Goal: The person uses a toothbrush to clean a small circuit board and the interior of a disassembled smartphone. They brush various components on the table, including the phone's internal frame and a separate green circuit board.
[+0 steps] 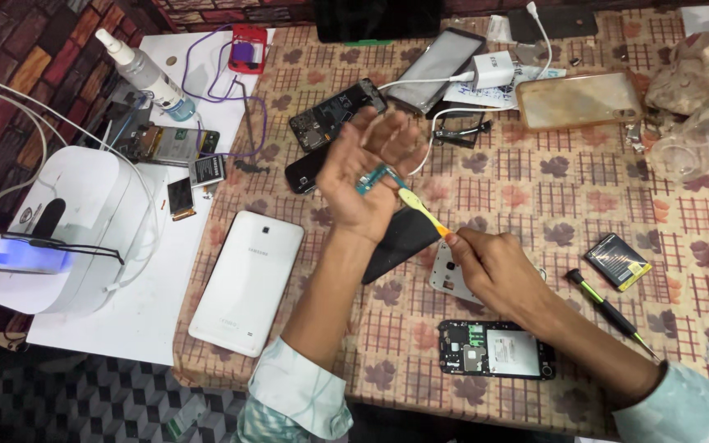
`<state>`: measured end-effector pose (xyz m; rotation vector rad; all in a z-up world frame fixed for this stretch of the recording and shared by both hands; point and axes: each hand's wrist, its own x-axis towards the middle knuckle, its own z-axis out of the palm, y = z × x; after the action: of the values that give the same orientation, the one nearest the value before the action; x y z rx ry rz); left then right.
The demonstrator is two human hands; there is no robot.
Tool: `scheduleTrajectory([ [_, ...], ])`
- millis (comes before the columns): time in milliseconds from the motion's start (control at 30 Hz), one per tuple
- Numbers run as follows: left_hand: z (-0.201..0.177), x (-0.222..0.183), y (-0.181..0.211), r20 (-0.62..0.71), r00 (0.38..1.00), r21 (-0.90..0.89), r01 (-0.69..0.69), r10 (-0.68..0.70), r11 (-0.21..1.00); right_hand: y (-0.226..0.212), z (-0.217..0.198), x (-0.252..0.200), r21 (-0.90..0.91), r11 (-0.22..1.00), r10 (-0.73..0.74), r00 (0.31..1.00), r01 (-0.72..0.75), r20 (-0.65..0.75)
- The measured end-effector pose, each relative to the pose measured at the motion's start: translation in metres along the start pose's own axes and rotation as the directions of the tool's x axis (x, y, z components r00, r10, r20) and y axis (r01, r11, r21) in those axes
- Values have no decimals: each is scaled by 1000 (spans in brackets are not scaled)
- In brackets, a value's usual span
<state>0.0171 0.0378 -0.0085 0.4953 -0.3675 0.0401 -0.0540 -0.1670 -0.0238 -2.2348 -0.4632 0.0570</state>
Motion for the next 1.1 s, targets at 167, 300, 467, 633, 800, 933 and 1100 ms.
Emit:
scheduleTrajectory([
  [167, 4, -7, -23, 73, 991, -10, 116, -115, 993, -3, -1, 1, 6, 999, 33, 999, -33, -32],
  [300, 1, -6, -17, 25, 994, -36, 103, -102, 994, 0, 0, 1, 19, 999, 34, 999, -33, -40],
  [467, 0, -1, -3, 11, 1000, -76, 9, -8, 997, 2, 2, 1, 44, 999, 32, 997, -29, -65],
  [633, 12, -8, -26, -56, 989, -52, 131, -134, 990, 0, -2, 4, 50, 999, 3, 996, 1, -94],
  [800, 12, -4, -15, -37, 995, -123, 89, -94, 988, 0, -4, 2, 29, 999, 15, 998, -13, -67],
  [933, 6, 3, 12, -128, 992, -131, -28, 11, 991, 1, -3, 2, -28, 1000, 6, 1000, -6, -9],
  [1100, -2, 4, 11, -64, 998, -162, -16, 5, 987, 4, -1, 7, -10, 999, 33, 998, -33, -44],
])
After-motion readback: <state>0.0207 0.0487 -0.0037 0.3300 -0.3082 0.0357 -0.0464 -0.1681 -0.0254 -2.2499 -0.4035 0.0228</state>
